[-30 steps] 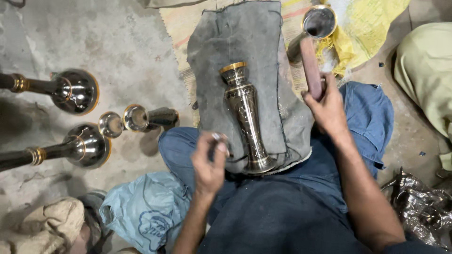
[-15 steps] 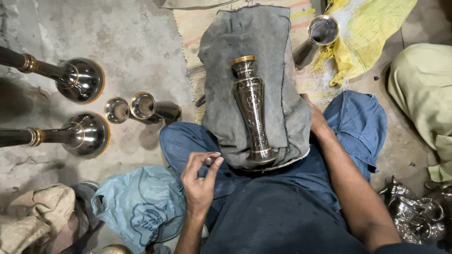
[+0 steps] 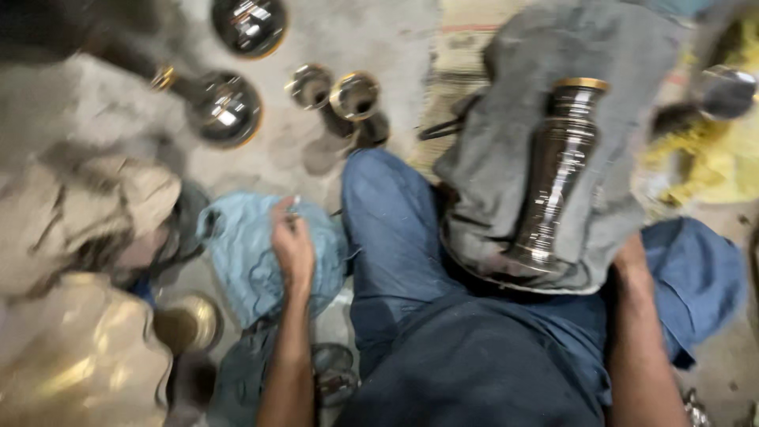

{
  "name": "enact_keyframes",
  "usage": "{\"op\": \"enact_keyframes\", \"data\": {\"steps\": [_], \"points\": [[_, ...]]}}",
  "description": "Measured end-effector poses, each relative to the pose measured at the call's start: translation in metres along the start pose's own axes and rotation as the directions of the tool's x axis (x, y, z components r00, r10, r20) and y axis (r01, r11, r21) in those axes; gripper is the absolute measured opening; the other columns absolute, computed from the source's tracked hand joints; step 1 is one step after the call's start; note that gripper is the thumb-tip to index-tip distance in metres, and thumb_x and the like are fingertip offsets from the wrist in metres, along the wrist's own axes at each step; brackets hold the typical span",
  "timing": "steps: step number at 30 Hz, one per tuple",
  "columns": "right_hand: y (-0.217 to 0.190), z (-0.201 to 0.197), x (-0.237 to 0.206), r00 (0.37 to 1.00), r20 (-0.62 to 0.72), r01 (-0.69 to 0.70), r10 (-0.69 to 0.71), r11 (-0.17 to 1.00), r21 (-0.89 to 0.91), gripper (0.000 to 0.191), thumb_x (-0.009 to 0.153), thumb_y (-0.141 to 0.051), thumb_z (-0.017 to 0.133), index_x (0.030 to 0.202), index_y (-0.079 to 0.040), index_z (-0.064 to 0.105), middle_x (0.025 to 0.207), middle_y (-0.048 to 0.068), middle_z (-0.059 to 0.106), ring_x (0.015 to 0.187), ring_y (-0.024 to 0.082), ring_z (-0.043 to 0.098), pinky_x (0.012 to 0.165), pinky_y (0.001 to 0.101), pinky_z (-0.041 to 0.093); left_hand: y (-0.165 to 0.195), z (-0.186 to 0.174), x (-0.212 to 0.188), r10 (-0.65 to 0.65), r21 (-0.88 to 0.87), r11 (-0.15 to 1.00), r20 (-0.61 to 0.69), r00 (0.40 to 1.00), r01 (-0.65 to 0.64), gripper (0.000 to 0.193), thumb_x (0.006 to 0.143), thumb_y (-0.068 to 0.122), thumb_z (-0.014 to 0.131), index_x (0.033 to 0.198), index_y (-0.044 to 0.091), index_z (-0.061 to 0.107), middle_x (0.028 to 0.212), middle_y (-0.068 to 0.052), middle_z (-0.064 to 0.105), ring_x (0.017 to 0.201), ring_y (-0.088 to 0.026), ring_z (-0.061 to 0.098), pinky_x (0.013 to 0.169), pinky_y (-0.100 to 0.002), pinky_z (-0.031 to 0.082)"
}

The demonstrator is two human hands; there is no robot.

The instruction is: The person sits on the floor and uses a hammer and chisel to engrave a decorative pattern on a silver-colored metal vase. They repeatedly strike the chisel along the rim and body, then use a sanding block to smooth the surface.

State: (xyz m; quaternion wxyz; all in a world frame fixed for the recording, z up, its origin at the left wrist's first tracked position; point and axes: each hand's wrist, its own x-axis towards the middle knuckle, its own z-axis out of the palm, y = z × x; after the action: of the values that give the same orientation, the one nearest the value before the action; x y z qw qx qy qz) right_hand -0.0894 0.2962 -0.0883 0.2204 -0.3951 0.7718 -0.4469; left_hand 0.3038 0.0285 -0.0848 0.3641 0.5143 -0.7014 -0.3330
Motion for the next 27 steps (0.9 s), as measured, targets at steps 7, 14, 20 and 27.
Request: {"op": "enact_keyframes", "data": {"steps": [7, 14, 20, 27], "points": [[-0.011, 0.010, 0.005, 1.000, 0.013, -0.024, 0.024, 0.998, -0.056, 0.054, 0.095, -0.025, 0.063, 0.140, 0.004, 0.053, 0.143, 0.020, 0.057, 0.130, 0.030, 0.053, 0.110, 0.0396, 0.042, -0.001, 0.032, -0.011, -0.086, 0.573, 0.802, 0.391, 0.916, -0.169, 0.038, 0.084, 0.006, 0.060, 0.122, 0.004, 0.059, 0.106, -0.024, 0.071, 0.090, -0.045, 0.070, 0.078, -0.055, 0.056], [-0.023, 0.010, 0.002, 0.999, -0.009, -0.052, 0.051, 0.993, -0.106, 0.052, 0.096, -0.022, 0.061, 0.142, 0.003, 0.053, 0.141, 0.021, 0.058, 0.128, 0.031, 0.055, 0.107, 0.0395, 0.044, 0.010, 0.037, 0.009, -0.114, 0.544, 0.831, 0.374, 0.920, -0.118, 0.026, 0.090, 0.009, 0.058, 0.115, 0.007, 0.066, 0.096, -0.024, 0.073, 0.089, -0.047, 0.069, 0.076, -0.058, 0.053], [-0.035, 0.010, 0.009, 0.995, -0.050, -0.089, 0.082, 0.985, -0.145, 0.051, 0.097, -0.019, 0.059, 0.143, 0.003, 0.052, 0.140, 0.021, 0.059, 0.126, 0.031, 0.057, 0.104, 0.0395, 0.046, 0.070, 0.056, 0.040, -0.172, 0.371, 0.916, 0.025, 0.985, 0.151, 0.030, 0.104, 0.033, 0.056, 0.110, 0.007, 0.070, 0.093, -0.025, 0.072, 0.087, -0.047, 0.068, 0.075, -0.057, 0.051], [-0.042, 0.008, 0.000, 0.984, -0.143, -0.126, 0.102, 0.978, -0.166, 0.050, 0.098, -0.016, 0.058, 0.145, 0.002, 0.052, 0.138, 0.022, 0.059, 0.123, 0.032, 0.059, 0.101, 0.0394, 0.048, 0.137, 0.185, 0.082, 0.365, 0.162, 0.874, 0.404, 0.839, -0.458, 0.028, 0.097, 0.021, 0.056, 0.120, 0.008, 0.065, 0.120, -0.020, 0.069, 0.101, -0.043, 0.067, 0.084, -0.052, 0.053]]}}
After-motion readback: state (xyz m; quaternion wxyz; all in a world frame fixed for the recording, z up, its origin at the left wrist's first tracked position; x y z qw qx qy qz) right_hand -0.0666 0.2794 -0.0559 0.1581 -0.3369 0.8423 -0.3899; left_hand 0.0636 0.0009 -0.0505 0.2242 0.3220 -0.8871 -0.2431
